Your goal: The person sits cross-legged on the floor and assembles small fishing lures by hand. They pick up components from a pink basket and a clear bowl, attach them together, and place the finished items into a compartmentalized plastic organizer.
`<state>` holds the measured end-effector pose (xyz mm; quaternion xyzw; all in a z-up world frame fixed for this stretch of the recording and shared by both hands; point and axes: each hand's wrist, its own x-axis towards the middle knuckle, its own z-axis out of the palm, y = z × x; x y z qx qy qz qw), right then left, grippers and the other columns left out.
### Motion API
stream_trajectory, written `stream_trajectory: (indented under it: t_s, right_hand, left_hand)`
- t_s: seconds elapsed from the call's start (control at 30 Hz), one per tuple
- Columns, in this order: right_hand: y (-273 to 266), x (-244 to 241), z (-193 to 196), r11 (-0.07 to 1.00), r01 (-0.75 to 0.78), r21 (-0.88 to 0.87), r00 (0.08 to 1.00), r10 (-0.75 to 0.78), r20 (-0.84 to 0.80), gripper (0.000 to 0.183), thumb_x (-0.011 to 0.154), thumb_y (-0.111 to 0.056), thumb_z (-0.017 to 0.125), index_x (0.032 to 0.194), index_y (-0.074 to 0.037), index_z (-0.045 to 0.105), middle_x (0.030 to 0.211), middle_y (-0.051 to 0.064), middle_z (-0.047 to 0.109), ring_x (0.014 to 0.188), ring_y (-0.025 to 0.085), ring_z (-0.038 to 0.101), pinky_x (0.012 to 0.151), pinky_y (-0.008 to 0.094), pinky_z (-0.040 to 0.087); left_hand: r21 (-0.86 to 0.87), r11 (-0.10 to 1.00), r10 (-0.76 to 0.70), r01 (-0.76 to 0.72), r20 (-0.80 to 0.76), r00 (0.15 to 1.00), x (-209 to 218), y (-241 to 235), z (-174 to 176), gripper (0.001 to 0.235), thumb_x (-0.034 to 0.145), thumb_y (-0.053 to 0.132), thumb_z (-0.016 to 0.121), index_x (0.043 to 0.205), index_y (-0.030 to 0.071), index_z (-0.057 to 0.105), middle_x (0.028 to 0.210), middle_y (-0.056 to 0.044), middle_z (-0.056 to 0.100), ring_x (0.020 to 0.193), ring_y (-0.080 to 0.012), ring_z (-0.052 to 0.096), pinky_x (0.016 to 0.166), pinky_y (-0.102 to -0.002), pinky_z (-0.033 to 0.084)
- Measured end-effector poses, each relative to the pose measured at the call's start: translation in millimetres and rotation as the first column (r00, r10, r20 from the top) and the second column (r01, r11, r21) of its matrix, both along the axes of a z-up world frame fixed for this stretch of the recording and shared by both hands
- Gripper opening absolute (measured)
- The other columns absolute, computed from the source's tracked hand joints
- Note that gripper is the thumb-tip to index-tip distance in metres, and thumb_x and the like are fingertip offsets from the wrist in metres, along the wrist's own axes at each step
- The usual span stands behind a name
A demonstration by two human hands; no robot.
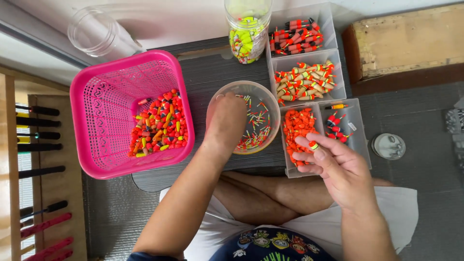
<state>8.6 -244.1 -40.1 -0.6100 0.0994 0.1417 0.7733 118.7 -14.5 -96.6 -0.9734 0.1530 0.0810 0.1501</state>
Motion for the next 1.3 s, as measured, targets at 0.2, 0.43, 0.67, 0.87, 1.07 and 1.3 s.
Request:
stream_trajectory:
  t_s: [0.2, 0.43, 0.67, 0.87, 1.07, 1.3]
  right_hand:
    - [-5, -2, -30, 0.995, 0.010, 0.095, 0.995, -0.019, 0.095, 0.026, 0.094, -0.009, 0.049, 0.115, 0.007, 0.053, 0.105, 0.028, 0.070, 0.087, 0.029, 0.073, 0.067, 0.039, 0.063]
    - [-13, 0, -53, 0.956, 0.000, 0.294, 0.990, -0.040, 0.132, 0.023, 0.094, -0.006, 0.051, 0.112, 0.009, 0.056, 0.081, 0.024, 0.068, 0.068, 0.024, 0.070, 0.055, 0.035, 0.061]
    - [-9, -2, -45, 0.933, 0.002, 0.360, 0.989, -0.055, 0.137, 0.026, 0.089, 0.003, 0.054, 0.112, 0.012, 0.057, 0.089, 0.027, 0.069, 0.078, 0.028, 0.071, 0.065, 0.035, 0.061]
    - [15, 4, -34, 0.981, -0.002, 0.195, 0.969, -0.046, 0.242, 0.025, 0.086, 0.004, 0.059, 0.109, 0.014, 0.059, 0.088, 0.028, 0.071, 0.077, 0.028, 0.073, 0.065, 0.037, 0.064]
    - [39, 15, -25, 0.998, -0.017, 0.066, 0.932, -0.008, 0.362, 0.022, 0.087, 0.002, 0.060, 0.106, 0.013, 0.063, 0.081, 0.025, 0.071, 0.071, 0.023, 0.072, 0.062, 0.036, 0.064]
    - [50, 9, -16, 0.992, -0.120, 0.034, 0.955, 0.106, 0.277, 0.020, 0.090, -0.008, 0.059, 0.106, 0.004, 0.063, 0.084, 0.022, 0.072, 0.066, 0.026, 0.071, 0.063, 0.032, 0.063]
  left_hand:
    - [-0.241, 0.970, 0.072, -0.013, 0.241, 0.968, -10, -2, -15, 0.011, 0.066, 0.004, 0.063, 0.060, 0.012, 0.068, 0.059, -0.005, 0.056, 0.051, -0.0214, 0.062, 0.041, -0.032, 0.052]
    - [-0.119, 0.992, -0.005, 0.046, 0.321, 0.947, -14, -8, -16, 0.006, 0.067, 0.010, 0.065, 0.066, 0.013, 0.069, 0.066, -0.003, 0.057, 0.057, -0.0197, 0.063, 0.045, -0.031, 0.052]
    - [-0.346, 0.934, 0.025, 0.084, 0.299, 0.954, -34, -3, 27, 0.007, 0.079, 0.012, 0.058, 0.083, 0.014, 0.062, 0.071, 0.002, 0.057, 0.060, -0.0169, 0.065, 0.049, -0.027, 0.051]
    - [-0.943, 0.284, 0.174, -0.174, -0.128, 0.976, -65, 4, 77, 0.014, 0.086, 0.009, 0.066, 0.099, 0.010, 0.071, 0.080, -0.006, 0.067, 0.074, -0.0227, 0.070, 0.063, -0.029, 0.057]
    - [-0.980, 0.169, 0.172, -0.105, -0.076, 0.982, -94, 6, 86, 0.011, 0.086, 0.012, 0.067, 0.094, 0.013, 0.073, 0.084, -0.004, 0.067, 0.077, -0.0229, 0.071, 0.065, -0.029, 0.057]
    - [-0.978, 0.210, 0.054, -0.002, 0.010, 0.998, -109, 1, 108, 0.009, 0.093, 0.004, 0.055, 0.094, 0.004, 0.063, 0.082, -0.008, 0.059, 0.072, -0.0212, 0.059, 0.067, -0.030, 0.048]
